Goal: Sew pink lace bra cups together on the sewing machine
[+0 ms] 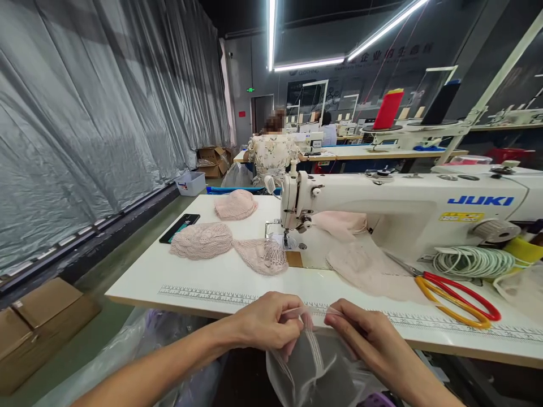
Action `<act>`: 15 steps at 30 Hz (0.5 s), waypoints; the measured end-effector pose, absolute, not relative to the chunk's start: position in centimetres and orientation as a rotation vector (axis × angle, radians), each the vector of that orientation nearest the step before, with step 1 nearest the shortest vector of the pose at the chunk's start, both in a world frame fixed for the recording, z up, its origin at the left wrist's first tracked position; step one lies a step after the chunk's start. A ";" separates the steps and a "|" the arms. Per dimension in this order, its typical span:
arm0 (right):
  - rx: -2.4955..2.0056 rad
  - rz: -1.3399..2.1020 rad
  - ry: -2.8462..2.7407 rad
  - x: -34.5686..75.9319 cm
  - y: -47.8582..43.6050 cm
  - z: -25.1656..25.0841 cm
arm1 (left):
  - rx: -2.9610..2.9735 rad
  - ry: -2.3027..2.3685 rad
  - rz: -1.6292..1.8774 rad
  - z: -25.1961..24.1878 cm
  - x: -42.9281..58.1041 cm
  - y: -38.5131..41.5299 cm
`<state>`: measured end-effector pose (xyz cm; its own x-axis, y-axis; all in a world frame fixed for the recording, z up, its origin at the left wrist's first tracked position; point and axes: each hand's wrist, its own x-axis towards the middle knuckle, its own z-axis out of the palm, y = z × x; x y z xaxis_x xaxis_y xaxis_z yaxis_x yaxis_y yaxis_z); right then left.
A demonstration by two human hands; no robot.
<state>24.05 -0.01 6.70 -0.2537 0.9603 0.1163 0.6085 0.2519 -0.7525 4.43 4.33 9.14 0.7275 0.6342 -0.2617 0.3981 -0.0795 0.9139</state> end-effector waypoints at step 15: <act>-1.609 0.658 -1.919 26.5 0.2 6.2 | 1.845 0.960 0.188 8.0 4.2 5.3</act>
<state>26.54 0.16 6.25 -0.1360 0.9860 0.0966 0.7195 0.1654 -0.6746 4.21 5.31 8.00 0.6719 0.6853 -0.2808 0.5288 -0.1785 0.8298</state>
